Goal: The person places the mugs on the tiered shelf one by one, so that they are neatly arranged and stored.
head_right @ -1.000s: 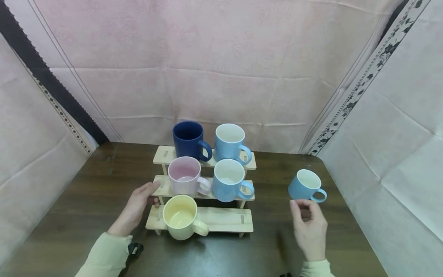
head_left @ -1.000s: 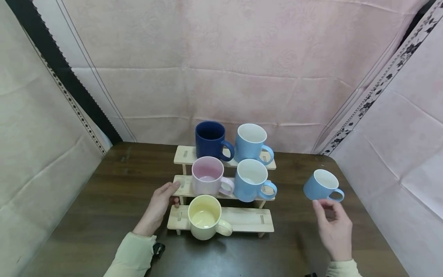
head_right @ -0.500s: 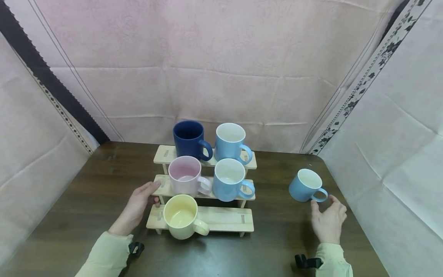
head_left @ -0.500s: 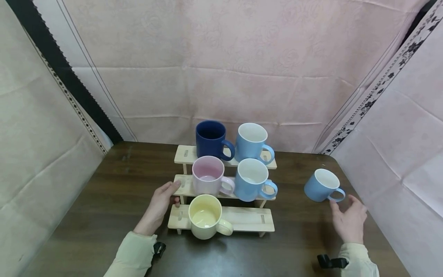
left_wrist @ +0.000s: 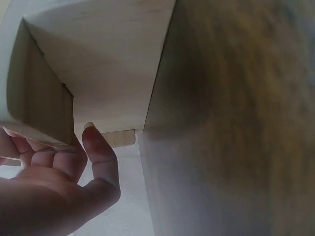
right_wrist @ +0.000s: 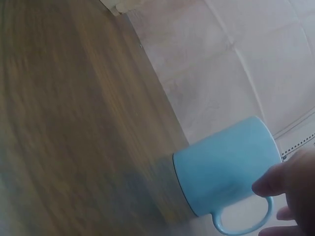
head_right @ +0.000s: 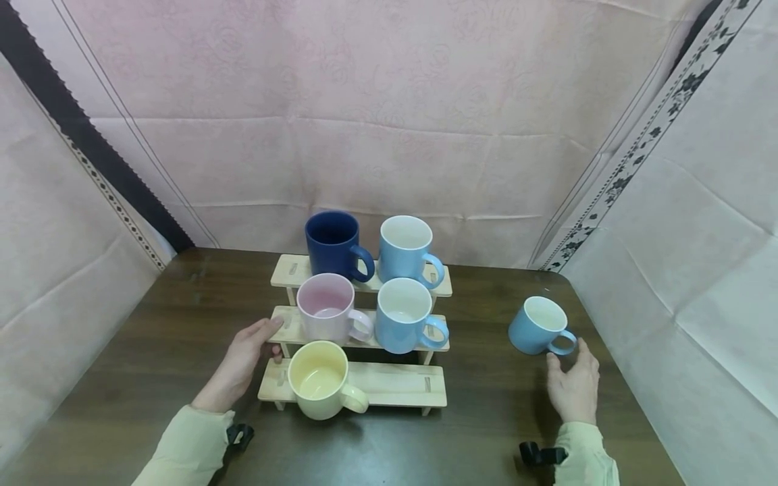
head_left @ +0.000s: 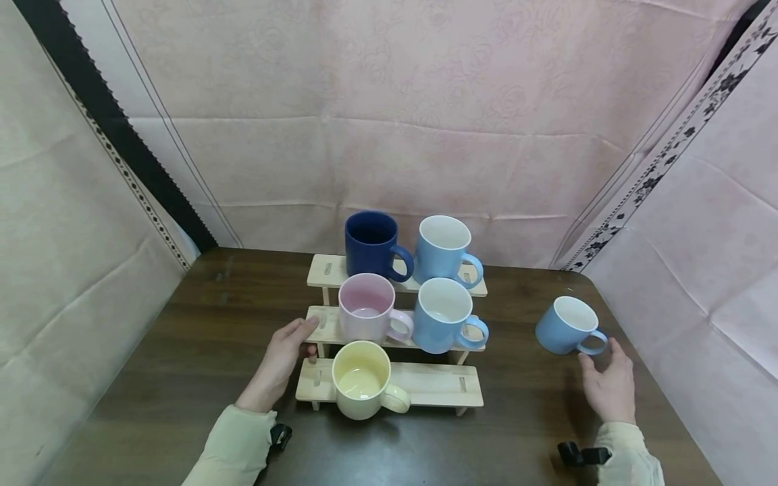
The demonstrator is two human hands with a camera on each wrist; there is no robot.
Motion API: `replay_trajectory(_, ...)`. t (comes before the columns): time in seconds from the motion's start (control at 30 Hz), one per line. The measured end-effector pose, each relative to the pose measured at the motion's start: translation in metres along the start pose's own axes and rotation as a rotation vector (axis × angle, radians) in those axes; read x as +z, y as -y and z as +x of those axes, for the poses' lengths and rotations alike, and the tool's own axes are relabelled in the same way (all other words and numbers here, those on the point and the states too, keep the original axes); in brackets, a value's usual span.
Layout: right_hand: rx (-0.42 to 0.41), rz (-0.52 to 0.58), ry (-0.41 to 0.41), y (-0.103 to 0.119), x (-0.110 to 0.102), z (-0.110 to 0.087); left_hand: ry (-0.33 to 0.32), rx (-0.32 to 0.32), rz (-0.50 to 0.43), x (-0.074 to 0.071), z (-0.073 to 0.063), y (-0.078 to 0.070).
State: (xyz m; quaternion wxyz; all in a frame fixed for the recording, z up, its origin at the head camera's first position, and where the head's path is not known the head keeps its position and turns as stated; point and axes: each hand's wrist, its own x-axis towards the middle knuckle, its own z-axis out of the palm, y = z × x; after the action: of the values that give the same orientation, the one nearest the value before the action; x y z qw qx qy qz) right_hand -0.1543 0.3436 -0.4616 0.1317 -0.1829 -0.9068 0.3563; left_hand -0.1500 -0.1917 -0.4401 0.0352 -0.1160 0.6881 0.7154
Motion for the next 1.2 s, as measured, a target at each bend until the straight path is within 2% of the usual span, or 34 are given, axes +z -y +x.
replay_trajectory(0.33,0.054,-0.055,0.071,-0.0026,-0.0065,0.0103,-0.004,0.003,0.011,-0.0004,-0.0006,0.0004)
replay_trajectory(0.57,0.027,-0.041,0.051,-0.0022,-0.0061,0.0089,-0.008,0.008,0.024,-0.0009,-0.0001,-0.0009)
replay_trajectory(0.87,0.024,-0.047,0.067,-0.0021,-0.0038,0.0064,-0.007,0.006,0.029,-0.0002,-0.0006,-0.0012)
replay_trajectory(1.1,-0.020,-0.033,0.055,-0.0038,-0.0032,0.0040,-0.012,0.007,0.027,0.0009,-0.0005,0.0001)
replay_trajectory(1.2,-0.023,-0.023,0.079,-0.0043,-0.0030,0.0022,-0.010,0.007,0.025,0.0009,-0.0002,0.0000)
